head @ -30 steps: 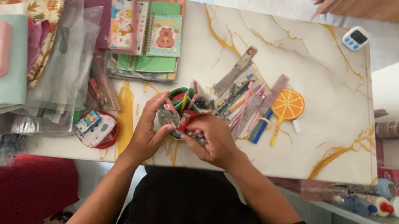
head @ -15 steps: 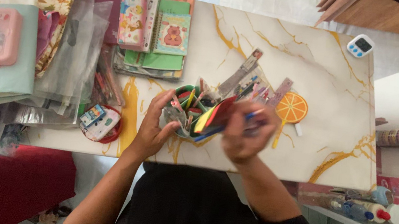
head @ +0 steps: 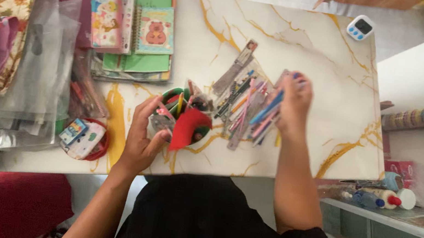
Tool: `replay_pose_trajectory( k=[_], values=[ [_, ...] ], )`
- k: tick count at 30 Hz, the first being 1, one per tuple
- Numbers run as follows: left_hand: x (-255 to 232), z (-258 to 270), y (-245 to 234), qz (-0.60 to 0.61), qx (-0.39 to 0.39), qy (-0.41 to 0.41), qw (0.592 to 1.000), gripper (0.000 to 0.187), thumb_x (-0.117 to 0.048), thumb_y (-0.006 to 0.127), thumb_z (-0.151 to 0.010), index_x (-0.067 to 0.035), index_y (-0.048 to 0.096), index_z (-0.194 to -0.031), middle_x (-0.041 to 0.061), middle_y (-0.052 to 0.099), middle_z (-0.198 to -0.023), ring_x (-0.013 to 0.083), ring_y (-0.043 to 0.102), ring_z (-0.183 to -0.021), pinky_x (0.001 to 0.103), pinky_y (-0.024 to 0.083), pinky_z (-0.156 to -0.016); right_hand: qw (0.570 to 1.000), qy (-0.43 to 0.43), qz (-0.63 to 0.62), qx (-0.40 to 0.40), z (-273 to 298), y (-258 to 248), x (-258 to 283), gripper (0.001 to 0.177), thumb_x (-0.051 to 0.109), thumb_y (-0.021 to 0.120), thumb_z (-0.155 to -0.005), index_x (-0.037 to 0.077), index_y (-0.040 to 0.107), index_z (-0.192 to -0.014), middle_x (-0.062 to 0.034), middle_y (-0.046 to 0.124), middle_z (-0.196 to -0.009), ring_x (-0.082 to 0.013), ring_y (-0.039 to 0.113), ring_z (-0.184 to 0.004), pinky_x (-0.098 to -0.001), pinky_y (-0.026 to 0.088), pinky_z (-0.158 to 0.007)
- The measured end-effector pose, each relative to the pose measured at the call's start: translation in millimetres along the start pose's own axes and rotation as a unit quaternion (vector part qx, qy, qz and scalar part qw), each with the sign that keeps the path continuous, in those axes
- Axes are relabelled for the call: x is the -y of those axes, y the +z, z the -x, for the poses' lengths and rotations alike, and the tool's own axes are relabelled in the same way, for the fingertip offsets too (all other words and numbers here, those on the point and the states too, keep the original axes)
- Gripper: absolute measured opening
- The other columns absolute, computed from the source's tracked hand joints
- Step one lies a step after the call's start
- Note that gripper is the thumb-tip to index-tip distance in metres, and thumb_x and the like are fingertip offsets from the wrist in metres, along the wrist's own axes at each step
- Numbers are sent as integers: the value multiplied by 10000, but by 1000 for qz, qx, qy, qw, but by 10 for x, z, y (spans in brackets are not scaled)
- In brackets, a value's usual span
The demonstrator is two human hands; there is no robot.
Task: The person organizes stationery items on a table and places them into a nearby cabinet. They handle small notebooks, plastic containers, and a pen holder, moving them from the table surface into the cabinet shelves. The person also sorts pens and markers from a holder onto the table.
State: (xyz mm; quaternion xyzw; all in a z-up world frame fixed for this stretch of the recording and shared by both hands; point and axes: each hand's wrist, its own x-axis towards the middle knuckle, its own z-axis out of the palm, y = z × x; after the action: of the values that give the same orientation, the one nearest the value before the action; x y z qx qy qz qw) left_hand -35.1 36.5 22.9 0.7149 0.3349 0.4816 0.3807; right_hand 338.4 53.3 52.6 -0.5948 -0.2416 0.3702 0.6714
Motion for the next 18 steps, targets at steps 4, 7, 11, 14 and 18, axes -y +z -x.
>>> replay_pose_trajectory(
  k=[4, 7, 11, 14, 18],
  values=[
    [-10, -3, 24, 3, -6, -1, 1000, 633, -229, 649, -1002, -7, 404, -1542, 206, 455, -1530, 345, 450, -1443, 421, 337, -1243, 973, -117, 198, -23, -216, 26, -521, 441, 139, 656, -1002, 25, 479, -1389, -124, 639, -1070, -193, 647, -869, -314, 573, -749],
    [-24, -21, 16, -9, -4, -7, 1000, 645, -244, 646, -993, -4, 405, -1541, 206, 461, -1519, 344, 448, -1437, 425, 330, -1240, 951, -147, 270, -41, -147, 229, -691, 590, 156, 651, -925, 7, 410, -1442, -232, 616, -1103, -306, 614, -938, -400, 515, -840],
    [-41, -21, 13, -3, -2, -8, 1000, 644, -247, 643, -998, -5, 403, -1544, 209, 459, -1528, 344, 445, -1444, 425, 326, -1243, 823, -344, 449, -59, -65, 300, -780, 646, 146, 751, -911, -26, 459, -1461, -254, 563, -1351, -396, 518, -1282, -495, 398, -1136],
    [-20, -8, 8, -1, -2, -3, 1000, 648, -236, 642, -990, -6, 401, -1547, 209, 455, -1534, 345, 440, -1449, 426, 323, -1247, 793, -374, 477, -62, -4, 305, -819, 630, 174, 791, -906, -22, 499, -1429, -299, 501, -1429, -445, 434, -1367, -521, 330, -1176],
    [35, 9, 0, 6, 3, -10, 1000, 643, -210, 640, -985, -8, 404, -1548, 204, 458, -1531, 348, 445, -1454, 426, 323, -1253, 781, -433, 446, -66, 84, 330, -718, 563, 171, 771, -996, -25, 513, -1456, -309, 430, -1559, -466, 355, -1502, -537, 278, -1262]
  ],
)
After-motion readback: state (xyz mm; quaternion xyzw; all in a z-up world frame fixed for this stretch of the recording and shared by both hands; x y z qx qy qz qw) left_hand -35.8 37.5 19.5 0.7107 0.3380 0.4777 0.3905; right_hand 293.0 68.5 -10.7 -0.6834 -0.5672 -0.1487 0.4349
